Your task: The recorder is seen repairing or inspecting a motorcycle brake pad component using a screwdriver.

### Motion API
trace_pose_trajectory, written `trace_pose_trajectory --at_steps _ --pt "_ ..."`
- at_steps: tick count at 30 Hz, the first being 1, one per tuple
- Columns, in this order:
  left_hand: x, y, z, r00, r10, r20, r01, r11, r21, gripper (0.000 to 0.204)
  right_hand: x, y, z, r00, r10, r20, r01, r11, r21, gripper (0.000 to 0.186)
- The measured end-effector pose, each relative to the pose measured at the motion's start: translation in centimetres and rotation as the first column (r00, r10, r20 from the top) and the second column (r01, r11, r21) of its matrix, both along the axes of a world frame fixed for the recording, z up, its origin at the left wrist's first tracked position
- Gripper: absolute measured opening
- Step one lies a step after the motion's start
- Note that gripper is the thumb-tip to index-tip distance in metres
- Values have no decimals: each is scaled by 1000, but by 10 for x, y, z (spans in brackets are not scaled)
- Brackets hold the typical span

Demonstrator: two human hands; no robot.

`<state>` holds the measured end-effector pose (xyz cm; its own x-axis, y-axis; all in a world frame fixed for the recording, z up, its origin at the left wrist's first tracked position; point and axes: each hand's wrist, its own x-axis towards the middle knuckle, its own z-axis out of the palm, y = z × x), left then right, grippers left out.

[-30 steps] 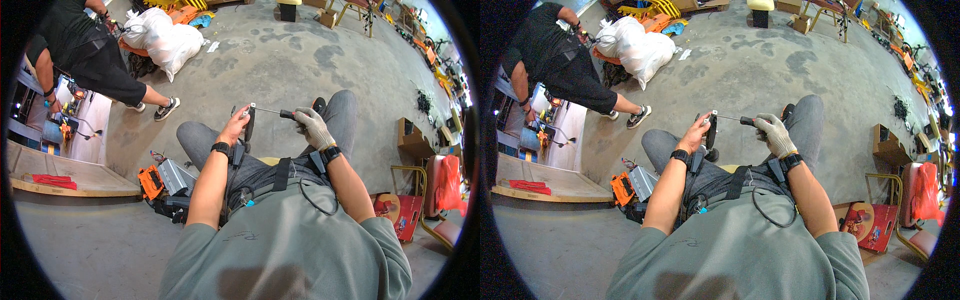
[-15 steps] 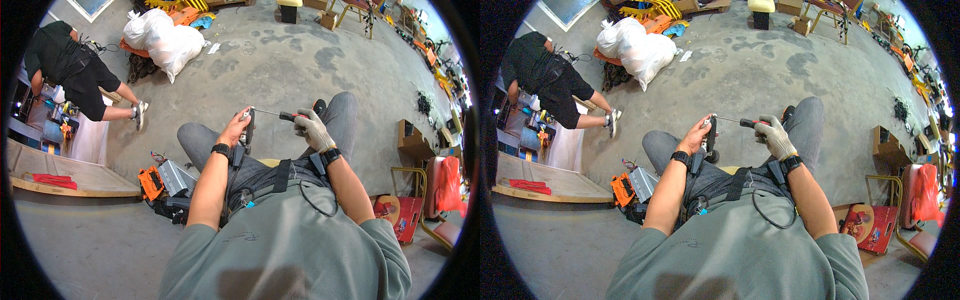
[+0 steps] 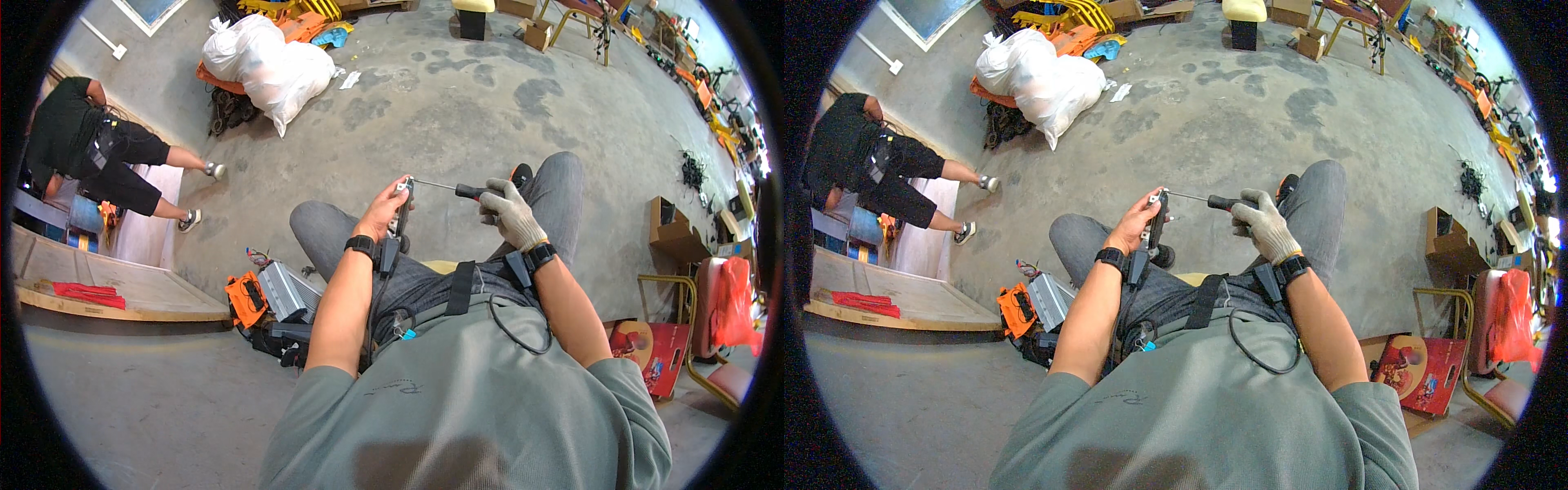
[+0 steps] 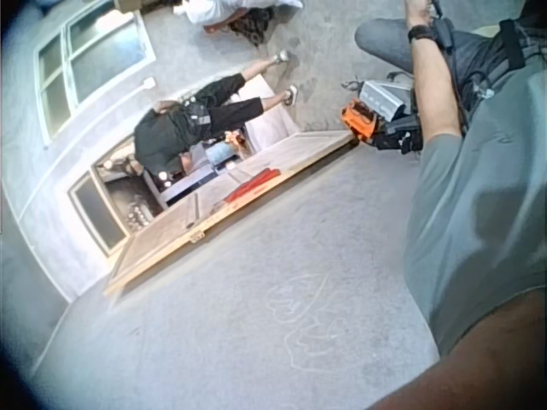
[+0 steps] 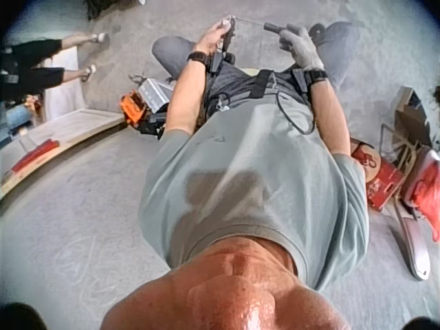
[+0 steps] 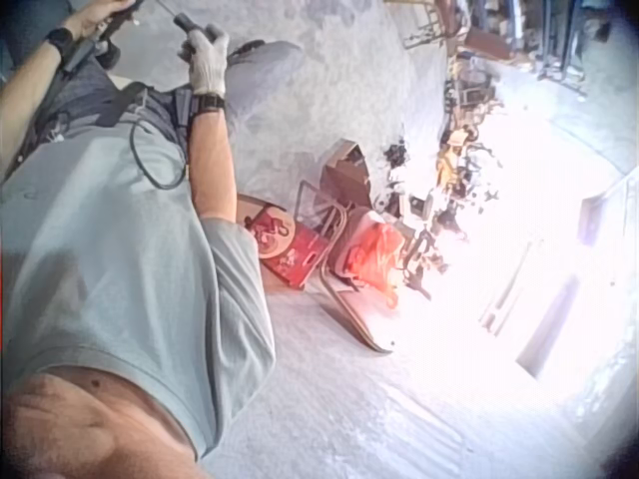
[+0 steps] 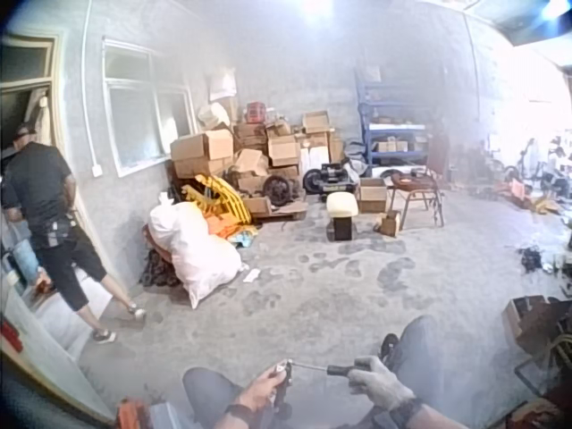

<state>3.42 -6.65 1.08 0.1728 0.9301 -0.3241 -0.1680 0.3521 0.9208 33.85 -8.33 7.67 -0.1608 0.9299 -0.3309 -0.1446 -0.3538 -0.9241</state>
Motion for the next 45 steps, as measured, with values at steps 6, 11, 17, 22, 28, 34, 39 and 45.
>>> trace_pose_trajectory --at_steps 6,11,17,22,28,34,39,45 --pt "2 -1 8 997 -13 71 16 999 -44 48 5 5 -3 997 17 -78 -24 995 -93 65" --pt "5 -4 16 994 33 103 -20 993 -118 48 -1 0 -1 999 4 33 -4 1000 -1 60" --pt "7 -3 20 998 20 67 -12 995 -103 49 12 11 -19 993 51 -107 -66 989 -134 65" --pt "4 -4 19 997 34 68 -27 995 -100 49 -5 -2 1 999 -17 51 17 1000 -2 56" --pt "6 -4 21 996 41 76 -33 995 -97 48 13 13 -12 983 142 -116 -162 970 -183 65" --pt "4 -5 20 995 45 87 -37 995 -96 48 -5 -2 3 998 -19 67 19 1000 -4 58" --pt "4 -3 19 996 35 82 -28 995 -93 49 8 6 -4 998 68 -17 -68 997 -46 66" --pt "3 -3 17 997 29 71 -22 995 -97 49 -4 -3 5 999 -30 19 30 999 -24 70"
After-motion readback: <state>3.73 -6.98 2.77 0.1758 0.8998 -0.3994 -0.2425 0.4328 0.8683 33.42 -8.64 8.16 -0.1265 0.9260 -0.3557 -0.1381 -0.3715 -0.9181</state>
